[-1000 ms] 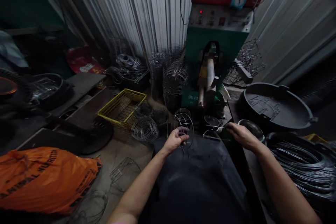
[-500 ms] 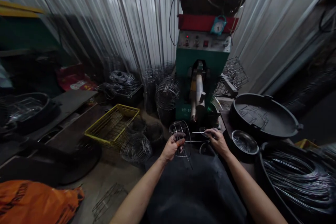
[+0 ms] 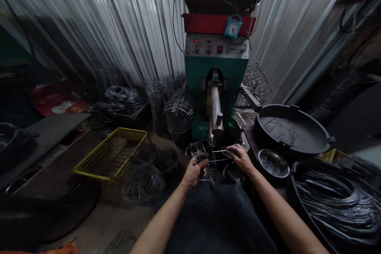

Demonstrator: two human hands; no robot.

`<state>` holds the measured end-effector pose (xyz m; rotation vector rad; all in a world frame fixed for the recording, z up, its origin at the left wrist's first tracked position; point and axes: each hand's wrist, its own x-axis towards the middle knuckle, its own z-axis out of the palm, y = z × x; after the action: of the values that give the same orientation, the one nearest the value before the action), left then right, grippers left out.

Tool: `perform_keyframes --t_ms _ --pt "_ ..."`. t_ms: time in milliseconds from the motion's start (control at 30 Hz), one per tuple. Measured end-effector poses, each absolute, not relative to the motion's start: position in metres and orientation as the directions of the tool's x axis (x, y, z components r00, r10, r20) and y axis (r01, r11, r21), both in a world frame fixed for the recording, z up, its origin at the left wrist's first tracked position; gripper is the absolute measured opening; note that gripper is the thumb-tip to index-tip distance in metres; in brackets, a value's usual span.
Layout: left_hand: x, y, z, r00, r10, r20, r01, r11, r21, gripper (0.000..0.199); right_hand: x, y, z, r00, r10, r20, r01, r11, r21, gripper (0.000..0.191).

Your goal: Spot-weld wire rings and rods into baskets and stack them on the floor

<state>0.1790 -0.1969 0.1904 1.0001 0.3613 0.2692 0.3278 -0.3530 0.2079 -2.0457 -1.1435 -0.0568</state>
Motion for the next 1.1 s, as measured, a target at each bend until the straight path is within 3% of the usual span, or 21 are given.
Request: perform_keyframes --t_ms 1100 --pt "0.201 -0.184 0.195 0.910 0.354 -0.214 -0.023 0.560 0.828 0.039 0.355 -0.339 0.208 0.607 0.677 0.416 0.728 -0.264 -0.633 0.021"
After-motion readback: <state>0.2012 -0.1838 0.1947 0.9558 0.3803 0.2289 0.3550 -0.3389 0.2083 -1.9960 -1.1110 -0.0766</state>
